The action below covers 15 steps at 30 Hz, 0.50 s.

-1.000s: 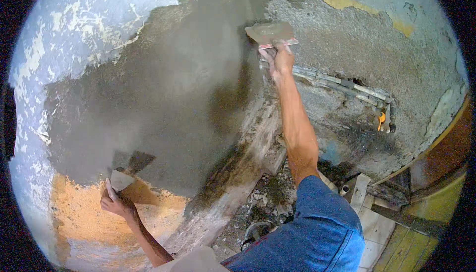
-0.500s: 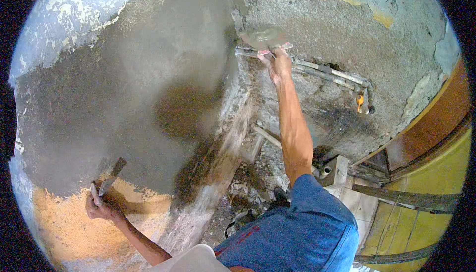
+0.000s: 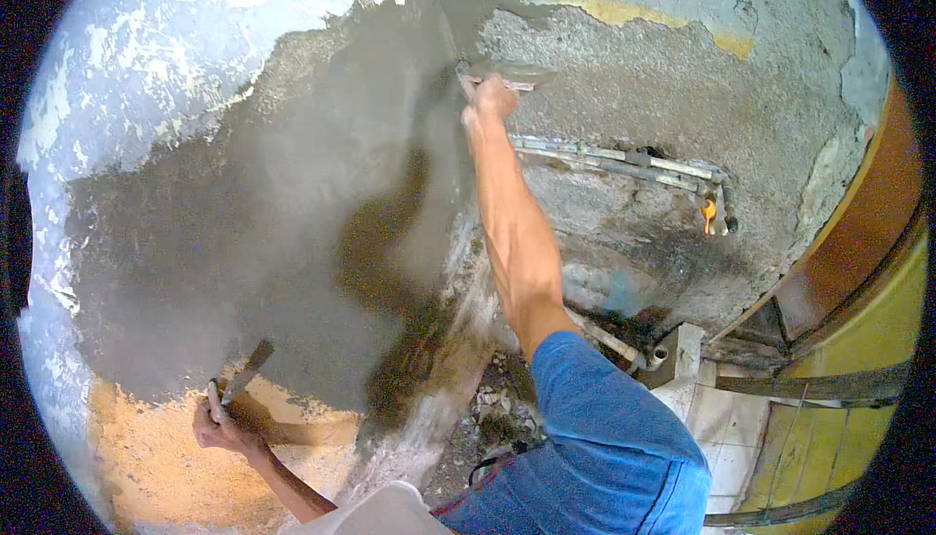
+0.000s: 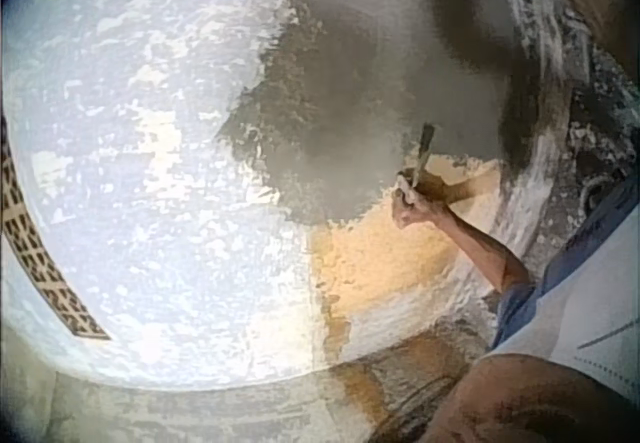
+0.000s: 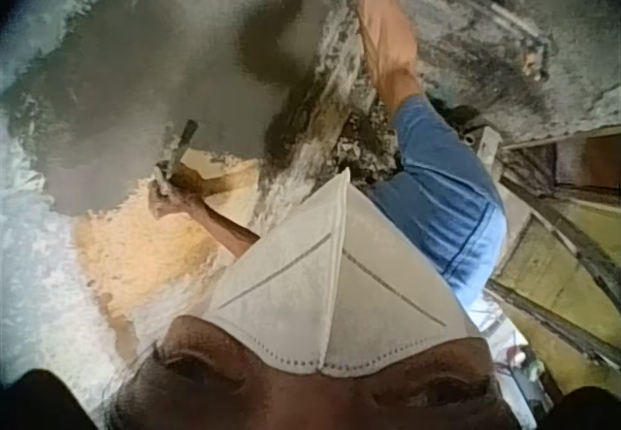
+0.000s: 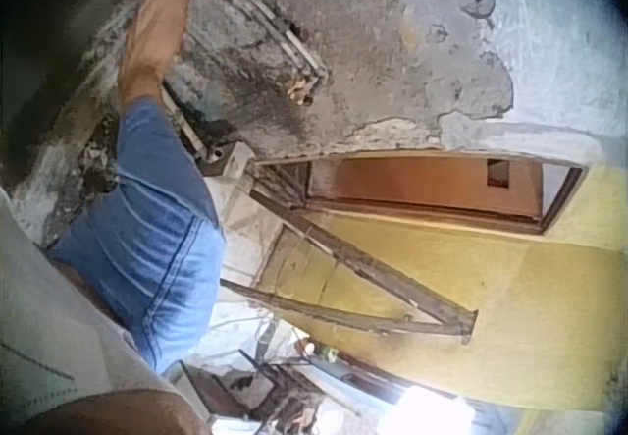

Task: The person applies plaster or cement to a bathroom wall using a trowel and hawk, smoothing the material onto the surface.

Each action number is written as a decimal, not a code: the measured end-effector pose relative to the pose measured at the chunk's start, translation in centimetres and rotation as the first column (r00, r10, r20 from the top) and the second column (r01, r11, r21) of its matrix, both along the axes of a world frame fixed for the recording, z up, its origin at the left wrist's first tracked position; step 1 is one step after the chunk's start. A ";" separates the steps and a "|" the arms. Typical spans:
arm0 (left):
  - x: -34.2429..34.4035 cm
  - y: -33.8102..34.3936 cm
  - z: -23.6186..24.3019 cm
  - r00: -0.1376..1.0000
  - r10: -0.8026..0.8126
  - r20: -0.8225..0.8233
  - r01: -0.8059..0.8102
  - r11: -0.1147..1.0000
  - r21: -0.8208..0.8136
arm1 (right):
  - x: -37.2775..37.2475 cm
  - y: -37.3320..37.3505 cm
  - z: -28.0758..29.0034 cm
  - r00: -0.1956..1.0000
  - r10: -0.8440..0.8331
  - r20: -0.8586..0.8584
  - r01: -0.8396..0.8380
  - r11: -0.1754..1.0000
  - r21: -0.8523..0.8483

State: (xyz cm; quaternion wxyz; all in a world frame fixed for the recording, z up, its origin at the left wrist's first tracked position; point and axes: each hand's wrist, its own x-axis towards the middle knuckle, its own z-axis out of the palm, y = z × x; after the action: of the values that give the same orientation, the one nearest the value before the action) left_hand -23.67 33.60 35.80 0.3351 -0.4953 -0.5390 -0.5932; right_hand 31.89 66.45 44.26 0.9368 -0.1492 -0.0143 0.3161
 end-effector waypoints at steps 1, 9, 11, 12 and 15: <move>0.6 0.0 0.2 1.000 0.019 -0.007 -0.019 1.000 0.009 | 0.1 1.3 1.5 0.997 -0.023 -0.075 0.019 0.998 -0.054; 0.0 0.4 0.1 1.000 0.010 -0.005 -0.010 0.999 -0.044 | 1.9 9.3 7.6 0.979 -0.199 -0.043 0.190 0.970 -0.149; -3.0 1.3 -1.1 0.849 0.300 -0.435 -0.243 0.953 0.182 | 2.2 10.6 9.7 0.952 -0.291 -0.098 0.289 0.957 -0.041; -2.9 1.7 -1.6 0.852 0.293 -0.433 -0.234 0.954 0.185 | 4.4 11.5 10.3 0.972 -0.225 -0.068 0.207 0.957 -0.204; -3.2 -2.4 -0.3 0.983 0.184 -0.016 -0.184 0.983 -0.012 | -3.3 13.3 12.5 0.989 0.125 -0.079 -0.147 0.878 -0.455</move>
State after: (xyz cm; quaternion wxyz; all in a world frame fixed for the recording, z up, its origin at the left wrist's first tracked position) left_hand -26.89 31.18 35.54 0.3891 -0.4500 -0.5841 -0.5522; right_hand 28.58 79.78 56.73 0.8505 -0.3575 0.0727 0.3789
